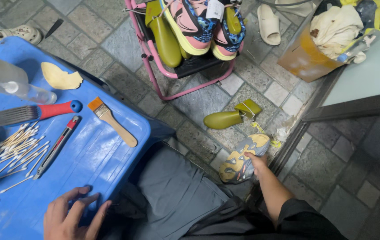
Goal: The person pours a liquid from a large bottle into a small applicator bottle. They then apply the liquid to the sole of a grey sneaker using the applicator. The person places the shoe on the floor and picks up a small piece of material from the table.
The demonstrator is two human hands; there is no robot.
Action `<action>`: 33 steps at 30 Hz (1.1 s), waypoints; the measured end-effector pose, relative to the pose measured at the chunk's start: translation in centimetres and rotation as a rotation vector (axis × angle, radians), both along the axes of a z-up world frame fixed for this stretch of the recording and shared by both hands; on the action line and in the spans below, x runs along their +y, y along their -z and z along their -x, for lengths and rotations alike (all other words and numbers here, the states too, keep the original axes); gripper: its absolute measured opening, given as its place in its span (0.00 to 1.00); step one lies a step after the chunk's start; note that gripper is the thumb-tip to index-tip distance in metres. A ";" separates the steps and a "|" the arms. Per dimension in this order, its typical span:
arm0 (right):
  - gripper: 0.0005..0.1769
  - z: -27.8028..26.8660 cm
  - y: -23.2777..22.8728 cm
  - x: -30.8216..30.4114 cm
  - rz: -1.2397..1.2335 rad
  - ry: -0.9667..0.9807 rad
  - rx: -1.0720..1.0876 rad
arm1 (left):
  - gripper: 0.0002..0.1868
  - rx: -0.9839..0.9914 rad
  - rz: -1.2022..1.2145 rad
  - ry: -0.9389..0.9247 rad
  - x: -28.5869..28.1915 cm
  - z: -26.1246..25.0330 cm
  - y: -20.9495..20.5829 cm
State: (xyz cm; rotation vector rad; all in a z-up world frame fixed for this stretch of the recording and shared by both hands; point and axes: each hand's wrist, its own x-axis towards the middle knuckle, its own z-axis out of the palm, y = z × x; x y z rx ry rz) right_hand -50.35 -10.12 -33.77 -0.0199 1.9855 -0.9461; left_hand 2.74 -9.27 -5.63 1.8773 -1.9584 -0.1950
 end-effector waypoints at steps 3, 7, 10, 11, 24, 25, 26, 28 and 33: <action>0.40 1.1 0.3 0.1 -0.045 -0.041 -0.003 | 0.18 -0.019 0.083 0.060 -2.0 1.4 -0.1; 0.41 2.3 0.5 1.2 -0.088 -0.023 0.086 | 0.22 -0.055 0.063 0.077 -3.6 3.6 -0.6; 0.40 3.1 0.4 2.0 -0.169 0.100 0.118 | 0.22 -0.059 0.080 0.070 -4.4 5.0 -0.7; 0.40 3.2 0.4 2.3 -0.149 0.165 0.048 | 0.21 -0.058 0.081 0.067 -4.5 5.3 -0.7; 0.45 3.7 1.2 1.6 -0.352 -0.016 0.195 | 0.22 -0.046 0.058 0.065 -3.8 5.5 -0.6; 0.46 3.7 1.2 1.4 -0.380 -0.069 0.235 | 0.23 -0.038 0.049 0.077 -3.8 5.4 -0.7; 0.47 3.7 1.3 1.3 -0.384 -0.086 0.272 | 0.24 -0.028 0.035 0.087 -3.8 5.3 -0.7; 0.49 3.7 1.4 1.3 -0.393 -0.125 0.345 | 0.26 -0.009 0.006 0.104 -3.6 4.9 -0.8; 0.50 3.7 1.4 0.7 -0.362 -0.099 0.341 | 0.29 -0.035 -0.028 0.150 -3.4 4.4 -1.2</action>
